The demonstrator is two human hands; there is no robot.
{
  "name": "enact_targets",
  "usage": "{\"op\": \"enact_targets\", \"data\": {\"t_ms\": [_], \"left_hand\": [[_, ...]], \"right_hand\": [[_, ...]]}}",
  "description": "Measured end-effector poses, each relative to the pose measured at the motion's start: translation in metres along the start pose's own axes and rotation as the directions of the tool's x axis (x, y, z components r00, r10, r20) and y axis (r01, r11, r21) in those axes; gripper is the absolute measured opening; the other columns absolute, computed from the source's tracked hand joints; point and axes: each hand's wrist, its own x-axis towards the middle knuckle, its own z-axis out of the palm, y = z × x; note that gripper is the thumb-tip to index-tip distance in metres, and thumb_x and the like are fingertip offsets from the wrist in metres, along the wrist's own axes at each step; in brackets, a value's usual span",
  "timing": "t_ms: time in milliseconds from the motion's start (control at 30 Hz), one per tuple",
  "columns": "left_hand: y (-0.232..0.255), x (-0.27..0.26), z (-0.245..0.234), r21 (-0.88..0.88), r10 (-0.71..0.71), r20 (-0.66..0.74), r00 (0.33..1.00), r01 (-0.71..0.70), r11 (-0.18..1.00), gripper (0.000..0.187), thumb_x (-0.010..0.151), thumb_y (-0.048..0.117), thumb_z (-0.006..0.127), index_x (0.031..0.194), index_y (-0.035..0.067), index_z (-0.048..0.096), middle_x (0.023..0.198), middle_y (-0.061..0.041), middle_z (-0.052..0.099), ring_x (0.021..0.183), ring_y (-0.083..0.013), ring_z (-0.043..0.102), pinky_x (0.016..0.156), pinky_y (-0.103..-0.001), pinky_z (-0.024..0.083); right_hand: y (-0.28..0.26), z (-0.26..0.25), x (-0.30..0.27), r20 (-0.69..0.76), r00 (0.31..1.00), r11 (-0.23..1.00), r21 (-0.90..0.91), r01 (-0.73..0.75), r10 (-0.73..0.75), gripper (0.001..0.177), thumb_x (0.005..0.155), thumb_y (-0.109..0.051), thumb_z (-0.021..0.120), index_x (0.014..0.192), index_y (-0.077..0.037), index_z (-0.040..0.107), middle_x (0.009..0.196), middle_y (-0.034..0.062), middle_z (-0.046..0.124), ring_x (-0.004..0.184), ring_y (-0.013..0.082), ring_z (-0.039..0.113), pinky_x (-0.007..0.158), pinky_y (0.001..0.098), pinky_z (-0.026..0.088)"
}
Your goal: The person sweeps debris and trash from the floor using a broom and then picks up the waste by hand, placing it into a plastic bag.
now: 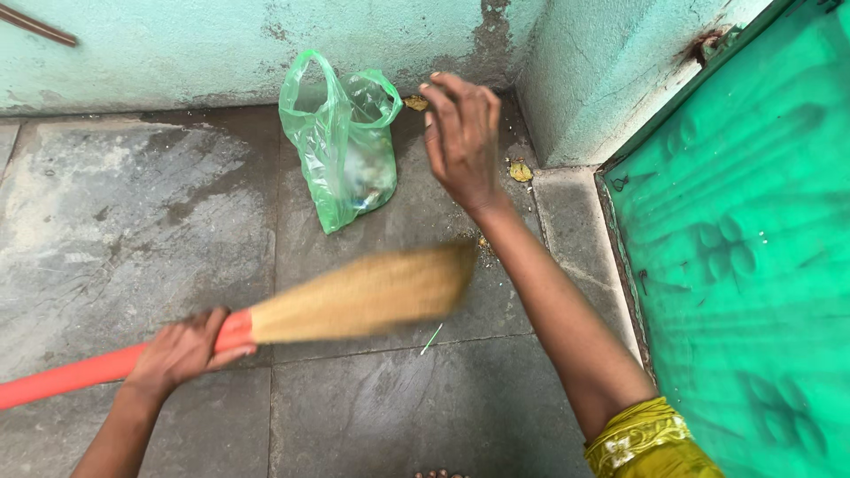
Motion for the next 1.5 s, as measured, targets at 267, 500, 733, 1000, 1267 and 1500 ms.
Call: {"op": "enact_targets", "data": {"t_ms": [267,500,733,1000,1267,1500], "left_hand": [[-0.007,-0.025,0.069,0.03,0.105,0.274,0.956,-0.117,0.993,0.081,0.083,0.083,0.047,0.121,0.012,0.051,0.101,-0.018,0.07,0.091,-0.0363,0.073,0.081,-0.045,0.061],[0.033,0.01,0.084,-0.032,-0.131,0.193,0.972,0.14,0.99,0.086,0.08,0.082,0.046,0.137,0.018,0.049,0.098,-0.019,0.075,0.096,-0.0361,0.074,0.088,-0.047,0.06],[0.105,0.088,0.03,-0.193,-0.229,0.001,0.973,0.225,0.955,0.082,0.086,0.081,0.045,0.125,0.01,0.054,0.088,-0.024,0.075,0.085,-0.0402,0.076,0.074,-0.05,0.062],[0.144,0.103,-0.006,-0.172,-0.016,-0.101,0.995,-0.001,0.985,0.086,0.085,0.08,0.044,0.122,0.003,0.052,0.079,-0.022,0.07,0.067,-0.0385,0.074,0.057,-0.048,0.062],[0.216,0.076,0.063,-0.168,0.325,0.014,0.946,-0.318,0.933,0.083,0.087,0.082,0.047,0.114,0.004,0.056,0.081,-0.021,0.071,0.073,-0.0354,0.074,0.064,-0.046,0.062],[0.191,0.124,0.062,-0.184,0.077,0.127,0.989,-0.053,0.982,0.083,0.085,0.081,0.046,0.123,0.007,0.053,0.087,-0.021,0.073,0.083,-0.0373,0.075,0.071,-0.049,0.062]], "right_hand": [[-0.015,0.03,-0.019,0.111,0.994,1.0,0.017,-0.013,0.011,0.042,0.098,-0.007,0.064,0.138,-0.01,0.052,0.139,0.011,0.052,0.127,0.028,0.054,0.111,0.0518,0.037],[0.004,0.038,-0.037,0.189,0.976,0.993,-0.074,-0.094,0.106,0.032,0.1,-0.013,0.062,0.131,-0.008,0.058,0.133,0.0113,0.055,0.126,0.0269,0.055,0.11,0.0507,0.037],[0.054,0.049,-0.071,0.088,0.833,0.835,-0.141,-0.532,0.546,0.028,0.11,-0.031,0.048,0.125,-0.012,0.062,0.124,0.0085,0.057,0.121,0.0259,0.055,0.106,0.0484,0.038],[0.107,0.016,-0.084,-0.106,0.837,0.837,-0.059,-0.544,0.536,0.035,0.114,-0.036,0.039,0.125,-0.013,0.062,0.124,0.0056,0.06,0.122,0.024,0.057,0.112,0.0491,0.038],[0.144,-0.043,-0.114,-0.085,0.838,0.819,-0.182,-0.544,0.538,0.029,0.114,-0.029,0.042,0.121,-0.009,0.062,0.118,0.01,0.059,0.116,0.027,0.057,0.104,0.0482,0.041],[0.162,-0.066,-0.152,-0.092,0.77,0.744,-0.209,-0.634,0.631,0.032,0.113,-0.03,0.047,0.114,-0.003,0.064,0.115,0.0152,0.06,0.114,0.0354,0.055,0.102,0.0504,0.039]]}}
